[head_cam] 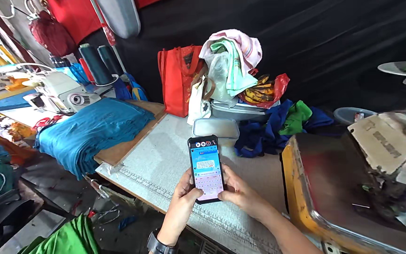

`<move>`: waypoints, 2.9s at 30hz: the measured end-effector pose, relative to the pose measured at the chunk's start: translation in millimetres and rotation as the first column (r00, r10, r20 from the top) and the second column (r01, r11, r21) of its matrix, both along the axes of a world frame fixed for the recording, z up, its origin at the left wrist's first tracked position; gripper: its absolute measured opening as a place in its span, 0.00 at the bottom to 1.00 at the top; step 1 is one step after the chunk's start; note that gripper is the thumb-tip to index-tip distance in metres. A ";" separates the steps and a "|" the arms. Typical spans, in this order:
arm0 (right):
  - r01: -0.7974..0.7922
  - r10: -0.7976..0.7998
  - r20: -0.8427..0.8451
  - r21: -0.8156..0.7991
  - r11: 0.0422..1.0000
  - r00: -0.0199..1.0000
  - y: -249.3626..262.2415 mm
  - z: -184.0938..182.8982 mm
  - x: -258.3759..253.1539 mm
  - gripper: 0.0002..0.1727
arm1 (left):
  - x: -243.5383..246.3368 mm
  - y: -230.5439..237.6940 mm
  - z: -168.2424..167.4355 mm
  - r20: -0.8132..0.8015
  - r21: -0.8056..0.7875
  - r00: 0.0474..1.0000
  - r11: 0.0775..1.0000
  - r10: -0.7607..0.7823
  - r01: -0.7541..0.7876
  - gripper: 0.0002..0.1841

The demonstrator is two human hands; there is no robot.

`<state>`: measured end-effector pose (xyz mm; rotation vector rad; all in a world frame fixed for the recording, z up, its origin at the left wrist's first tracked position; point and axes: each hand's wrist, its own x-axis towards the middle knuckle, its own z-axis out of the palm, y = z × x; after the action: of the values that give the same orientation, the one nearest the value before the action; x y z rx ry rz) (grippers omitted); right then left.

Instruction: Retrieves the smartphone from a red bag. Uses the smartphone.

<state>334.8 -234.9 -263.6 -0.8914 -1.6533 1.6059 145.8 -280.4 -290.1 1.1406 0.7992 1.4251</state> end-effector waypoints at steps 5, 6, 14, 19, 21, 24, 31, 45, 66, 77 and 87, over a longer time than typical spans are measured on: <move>0.008 -0.008 -0.014 0.009 1.000 1.000 -0.5 -0.6 0.0 0.45 | 0.1 0.6 -0.9 0.015 -0.007 1.000 1.000 0.004 -0.004 0.32; 0.008 -0.008 -0.017 0.009 1.000 1.000 -0.3 -0.9 -0.2 0.44 | 0.1 0.7 -1.4 0.014 -0.007 1.000 1.000 0.006 -0.006 0.31; 0.004 -0.004 -0.028 0.003 1.000 1.000 -0.8 0.2 -1.1 0.44 | 1.3 0.1 0.6 0.019 -0.006 1.000 1.000 0.006 -0.006 0.29; 0.007 -0.006 -0.028 0.007 1.000 1.000 -0.8 0.0 -1.2 0.44 | 1.1 1.2 -1.0 0.027 0.000 1.000 1.000 0.000 0.000 0.30; 0.003 -0.003 -0.035 0.004 1.000 0.999 -0.7 -0.2 -1.1 0.44 | 0.9 1.1 -1.0 0.028 0.007 1.000 1.000 -0.003 0.003 0.30; 0.007 -0.007 -0.034 0.000 1.000 0.999 -1.6 1.0 -1.4 0.45 | 0.8 0.8 -0.4 0.014 0.002 1.000 1.000 -0.002 0.002 0.30; 0.002 -0.002 -0.040 0.002 1.000 0.999 -1.8 1.6 -1.8 0.44 | 1.0 0.9 -1.1 0.021 0.003 1.000 1.000 -0.006 0.006 0.31; 0.006 -0.006 -0.043 -0.010 1.000 0.999 -1.4 -0.1 -2.3 0.46 | 1.2 -0.3 0.1 0.014 0.014 1.000 1.000 -0.014 0.014 0.32; -0.007 0.007 -0.036 0.005 1.000 0.999 0.7 -2.4 -1.2 0.45 | 0.9 0.0 -1.2 0.004 0.021 1.000 1.000 -0.009 0.009 0.29; 0.086 -0.086 -0.014 -0.009 0.996 0.996 2.1 -5.2 0.2 0.33 | 0.7 -0.5 -0.3 0.008 0.007 1.000 1.000 -0.010 0.010 0.32; 0.065 -0.065 -0.015 0.039 0.997 0.998 2.4 -6.8 0.2 0.35 | 0.2 -0.3 -1.2 -0.008 0.008 1.000 1.000 -0.013 0.013 0.33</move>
<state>335.1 -232.5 -270.4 -0.9029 -1.6249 1.5273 146.0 -280.7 -291.2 1.1566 0.7911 1.4148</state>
